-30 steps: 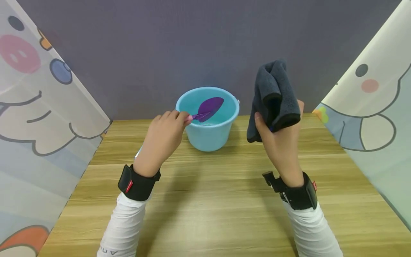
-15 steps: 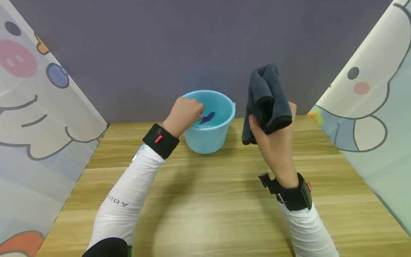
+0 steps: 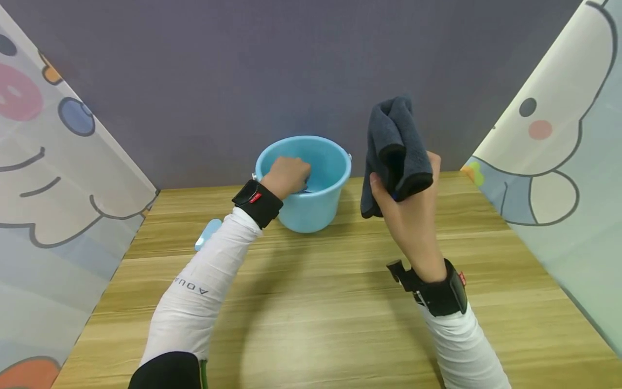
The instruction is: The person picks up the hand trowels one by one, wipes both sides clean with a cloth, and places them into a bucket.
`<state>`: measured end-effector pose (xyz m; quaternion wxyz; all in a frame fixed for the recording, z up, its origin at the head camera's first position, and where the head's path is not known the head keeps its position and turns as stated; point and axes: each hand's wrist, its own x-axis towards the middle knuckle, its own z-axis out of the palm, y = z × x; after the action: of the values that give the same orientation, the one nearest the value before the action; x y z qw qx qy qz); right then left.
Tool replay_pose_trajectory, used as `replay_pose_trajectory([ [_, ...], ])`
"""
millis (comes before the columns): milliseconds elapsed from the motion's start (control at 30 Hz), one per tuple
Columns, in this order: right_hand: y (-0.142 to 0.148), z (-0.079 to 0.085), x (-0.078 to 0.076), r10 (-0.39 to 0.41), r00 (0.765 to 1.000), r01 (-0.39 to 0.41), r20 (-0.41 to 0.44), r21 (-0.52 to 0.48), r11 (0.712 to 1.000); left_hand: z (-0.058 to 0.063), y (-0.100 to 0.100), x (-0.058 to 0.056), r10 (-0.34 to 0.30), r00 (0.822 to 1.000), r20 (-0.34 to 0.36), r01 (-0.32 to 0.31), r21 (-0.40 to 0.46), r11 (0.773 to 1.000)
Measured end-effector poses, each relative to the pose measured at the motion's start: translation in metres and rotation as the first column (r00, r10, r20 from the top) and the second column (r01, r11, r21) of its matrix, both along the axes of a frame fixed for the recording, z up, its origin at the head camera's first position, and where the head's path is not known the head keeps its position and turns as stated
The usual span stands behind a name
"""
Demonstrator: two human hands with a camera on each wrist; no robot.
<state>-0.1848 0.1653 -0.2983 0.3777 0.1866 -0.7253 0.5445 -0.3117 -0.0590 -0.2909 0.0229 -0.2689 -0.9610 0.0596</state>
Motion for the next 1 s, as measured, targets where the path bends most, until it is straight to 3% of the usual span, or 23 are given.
replay_pose_trajectory([
  [100,-0.0003,-0.0006,-0.0001,0.010,1.000,-0.010,0.009,0.001,1.000,0.0017,0.0006,0.0009,0.029,0.997,0.067,-0.029,0.004,1.000],
  [233,-0.0002,-0.0018,-0.0004,0.027,0.999,-0.027,0.020,0.008,1.000,0.0022,0.0005,0.0014,0.039,0.996,0.082,-0.038,-0.014,0.999],
  [800,-0.0028,-0.0005,0.0012,0.016,0.999,-0.017,0.034,0.023,1.000,0.0018,0.0008,0.0023,0.032,0.999,0.043,-0.031,-0.024,0.999],
  [1000,-0.0025,-0.0011,0.0002,0.011,0.999,-0.012,0.035,0.029,1.000,0.0009,-0.0003,0.0048,-0.005,0.999,-0.035,0.006,0.024,1.000],
])
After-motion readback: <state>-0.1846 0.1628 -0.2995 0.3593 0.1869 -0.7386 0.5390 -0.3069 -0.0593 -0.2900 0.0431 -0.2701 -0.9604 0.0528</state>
